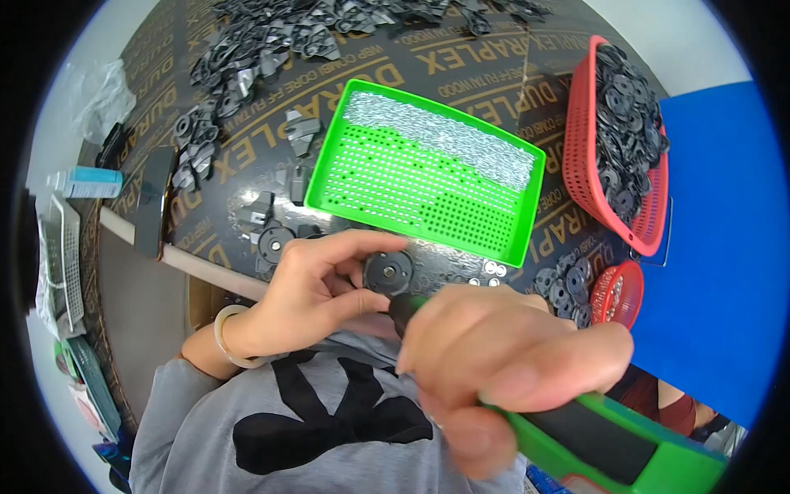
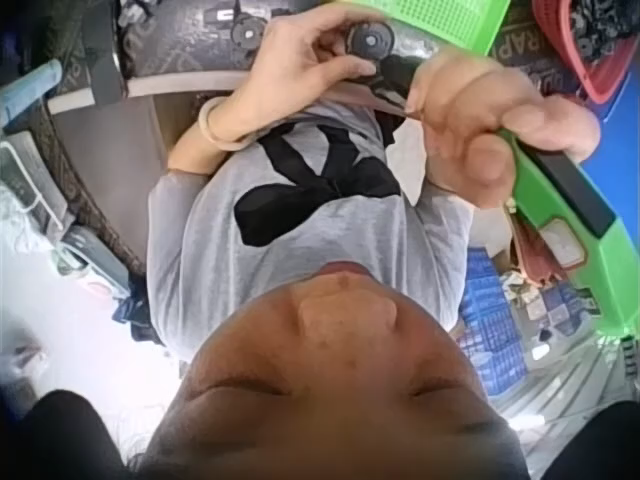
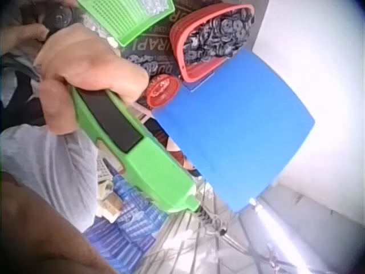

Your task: Assembling small plastic components and securing them with screws using an electric screwdriver.

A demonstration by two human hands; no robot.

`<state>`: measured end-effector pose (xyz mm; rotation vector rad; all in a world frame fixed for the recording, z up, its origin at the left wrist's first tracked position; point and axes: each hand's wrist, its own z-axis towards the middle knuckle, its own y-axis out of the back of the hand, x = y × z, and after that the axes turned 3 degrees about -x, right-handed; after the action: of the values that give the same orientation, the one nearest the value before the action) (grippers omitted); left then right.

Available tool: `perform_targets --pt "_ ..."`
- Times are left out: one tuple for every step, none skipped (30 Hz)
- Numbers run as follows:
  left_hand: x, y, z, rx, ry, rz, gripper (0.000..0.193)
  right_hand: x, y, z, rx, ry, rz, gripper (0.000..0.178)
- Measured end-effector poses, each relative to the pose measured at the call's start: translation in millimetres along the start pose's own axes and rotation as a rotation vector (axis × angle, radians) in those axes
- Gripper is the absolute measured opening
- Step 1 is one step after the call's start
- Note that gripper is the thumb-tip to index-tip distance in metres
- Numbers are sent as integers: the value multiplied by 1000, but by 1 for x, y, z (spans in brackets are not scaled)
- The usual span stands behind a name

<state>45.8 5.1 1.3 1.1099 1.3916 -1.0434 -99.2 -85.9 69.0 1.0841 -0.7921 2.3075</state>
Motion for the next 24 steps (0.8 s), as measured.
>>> perform_targets --pt "-6 4 -2 -10 1 5 51 2 3 0 2 -13 25 30" --pt "-15 9 -5 56 27 72 50 3 5 0 32 -20 58 32" --pt "-21 15 -8 119 55 139 48 2 1 -1 -29 -10 100 33" --pt "-21 26 -16 160 -14 194 46 2 -3 -2 -89 -2 146 34" --pt "-24 38 -21 230 -18 223 45 7 0 -1 -84 25 111 36" --pt "-28 52 -28 302 -22 251 44 12 10 2 -41 50 103 36" --pt "-30 71 -41 377 42 268 48 14 20 2 3 77 111 36" --pt "-34 90 -59 373 -5 387 52 16 23 -1 -135 152 78 42" --pt "-34 107 -77 375 -55 499 57 19 27 1 -124 142 52 41" --pt "-33 122 -93 356 62 585 60 22 33 1 -118 134 13 41" --pt "-33 131 -107 334 182 669 63 23 38 1 -105 106 -1 40" --pt "-37 136 -116 286 270 881 63 22 41 1 -106 105 2 40" --pt "-39 139 -125 234 354 1091 62 21 42 3 -110 90 11 35" --pt "-34 141 -136 163 448 1240 53 20 43 4 -114 76 17 29" --pt "-33 142 -135 165 444 1240 53 20 45 4 -102 78 13 27" --pt "-34 140 -132 50 446 1078 44 19 46 5 -100 78 14 27" --pt "-36 136 -125 -55 441 915 35 18 49 4 -108 94 -22 32" --pt "-34 126 -114 -100 266 886 27 18 51 3 -116 111 -61 36" --pt "-29 110 -103 -166 108 860 19 9 53 4 -133 116 -29 36" --pt "-21 92 -87 -248 16 771 12 9 53 3 -125 120 -54 36" --pt "-20 80 -71 -194 -86 754 11 9 53 4 -120 124 -82 37" --pt "-16 69 -57 -157 -146 712 10 9 52 4 -130 126 -113 37" --pt "-12 55 -45 -152 -255 695 13 10 50 4 -134 129 -121 37" --pt "-9 42 -34 -140 -356 725 20 10 49 4 -133 132 -135 37"
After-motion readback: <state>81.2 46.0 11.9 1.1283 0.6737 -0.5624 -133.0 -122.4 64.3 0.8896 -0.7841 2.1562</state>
